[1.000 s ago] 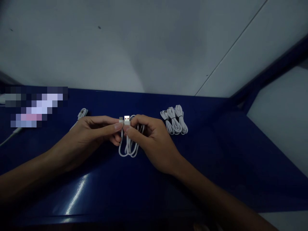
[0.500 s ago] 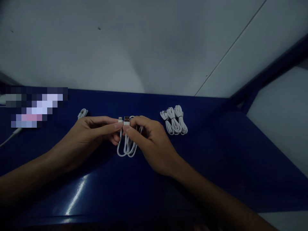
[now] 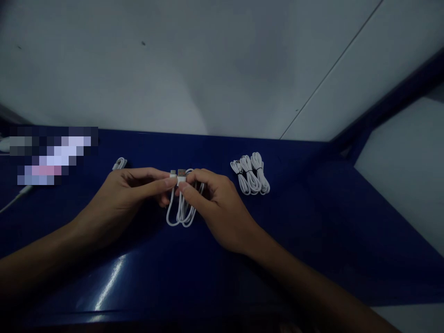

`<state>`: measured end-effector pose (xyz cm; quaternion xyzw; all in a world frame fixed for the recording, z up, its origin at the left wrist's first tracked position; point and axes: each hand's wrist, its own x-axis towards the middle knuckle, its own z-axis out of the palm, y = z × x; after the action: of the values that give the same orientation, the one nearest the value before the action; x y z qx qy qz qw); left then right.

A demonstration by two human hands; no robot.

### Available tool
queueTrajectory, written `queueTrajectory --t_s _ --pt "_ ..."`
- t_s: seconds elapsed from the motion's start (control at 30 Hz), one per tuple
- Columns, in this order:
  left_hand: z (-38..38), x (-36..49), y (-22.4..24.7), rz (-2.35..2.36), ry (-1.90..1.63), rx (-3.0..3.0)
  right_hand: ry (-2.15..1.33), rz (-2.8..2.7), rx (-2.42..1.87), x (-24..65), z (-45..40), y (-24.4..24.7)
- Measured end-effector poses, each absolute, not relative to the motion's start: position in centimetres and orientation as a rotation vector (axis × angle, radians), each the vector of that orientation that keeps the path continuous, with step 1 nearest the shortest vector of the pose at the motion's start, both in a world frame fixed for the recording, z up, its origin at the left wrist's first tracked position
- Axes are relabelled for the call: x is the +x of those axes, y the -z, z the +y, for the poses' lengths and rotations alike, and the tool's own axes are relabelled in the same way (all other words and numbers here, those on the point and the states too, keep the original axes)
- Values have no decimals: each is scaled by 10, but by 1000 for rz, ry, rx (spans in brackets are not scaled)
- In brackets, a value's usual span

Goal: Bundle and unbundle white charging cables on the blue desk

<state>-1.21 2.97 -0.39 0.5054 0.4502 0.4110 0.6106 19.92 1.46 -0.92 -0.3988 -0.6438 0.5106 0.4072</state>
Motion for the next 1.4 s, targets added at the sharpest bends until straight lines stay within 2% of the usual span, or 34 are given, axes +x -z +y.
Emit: queueTrajectory --t_s 1.4 --pt "28 -11 6 980 -854 1031 -1275 -1582 -1026 199 14 12"
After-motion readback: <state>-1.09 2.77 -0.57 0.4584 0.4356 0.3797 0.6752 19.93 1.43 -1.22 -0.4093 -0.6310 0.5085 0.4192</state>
